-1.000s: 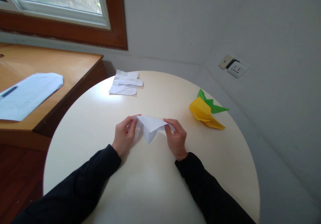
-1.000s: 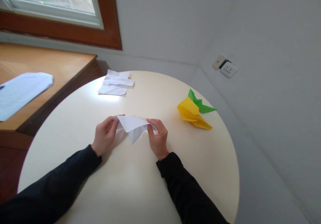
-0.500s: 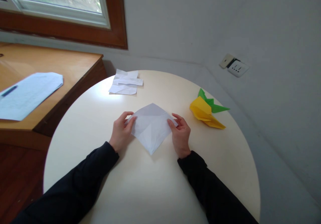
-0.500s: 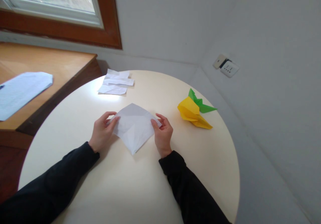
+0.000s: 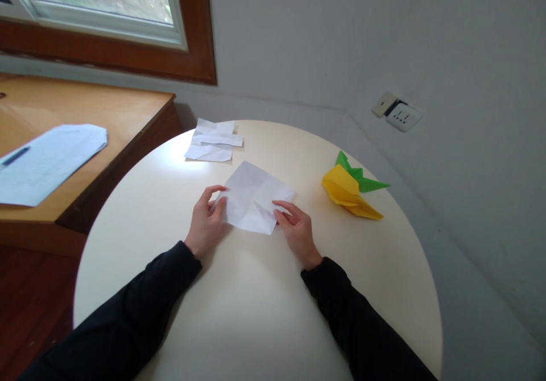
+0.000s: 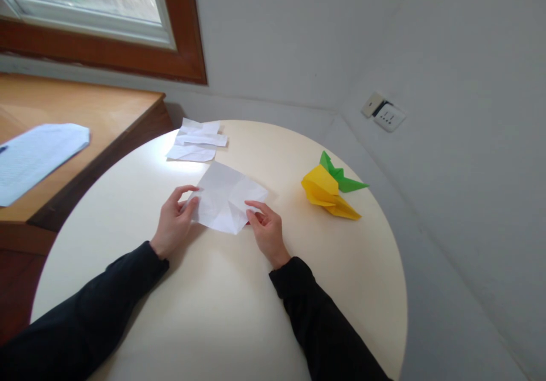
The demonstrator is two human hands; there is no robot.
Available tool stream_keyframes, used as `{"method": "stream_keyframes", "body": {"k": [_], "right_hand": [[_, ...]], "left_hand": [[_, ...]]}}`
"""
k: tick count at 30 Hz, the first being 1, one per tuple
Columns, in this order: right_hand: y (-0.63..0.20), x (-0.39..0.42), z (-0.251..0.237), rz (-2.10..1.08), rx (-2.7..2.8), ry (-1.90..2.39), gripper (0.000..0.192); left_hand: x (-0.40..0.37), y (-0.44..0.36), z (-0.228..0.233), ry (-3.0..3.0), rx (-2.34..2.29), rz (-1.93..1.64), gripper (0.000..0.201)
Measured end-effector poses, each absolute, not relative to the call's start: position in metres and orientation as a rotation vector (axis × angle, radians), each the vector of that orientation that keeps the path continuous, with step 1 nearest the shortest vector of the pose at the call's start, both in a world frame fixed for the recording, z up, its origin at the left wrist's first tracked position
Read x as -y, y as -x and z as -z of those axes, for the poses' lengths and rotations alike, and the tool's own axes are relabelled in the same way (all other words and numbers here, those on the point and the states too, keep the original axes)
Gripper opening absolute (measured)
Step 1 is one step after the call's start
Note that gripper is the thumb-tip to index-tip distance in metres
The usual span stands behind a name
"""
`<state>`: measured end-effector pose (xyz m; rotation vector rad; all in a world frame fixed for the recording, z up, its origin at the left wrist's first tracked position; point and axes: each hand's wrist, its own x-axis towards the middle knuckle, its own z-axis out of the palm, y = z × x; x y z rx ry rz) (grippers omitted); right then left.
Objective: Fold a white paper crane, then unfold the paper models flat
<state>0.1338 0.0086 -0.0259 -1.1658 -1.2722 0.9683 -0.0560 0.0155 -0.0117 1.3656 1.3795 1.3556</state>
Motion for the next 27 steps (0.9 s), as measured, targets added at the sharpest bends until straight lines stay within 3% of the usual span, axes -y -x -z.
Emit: {"method": "stream_keyframes", "body": {"k": [16, 27], "right_hand": [[-0.147, -0.012, 0.026, -1.041, 1.567, 1.223, 0.024], [-0.146, -0.013, 0.023, -1.087, 1.383, 1.202, 0.019]], "left_hand": [[-0.025, 0.089, -0.015, -1.802, -1.123, -0.899, 0.033], [-0.027, 0.081, -0.005, -1.555, -1.343, -1.116, 0.024]]}}
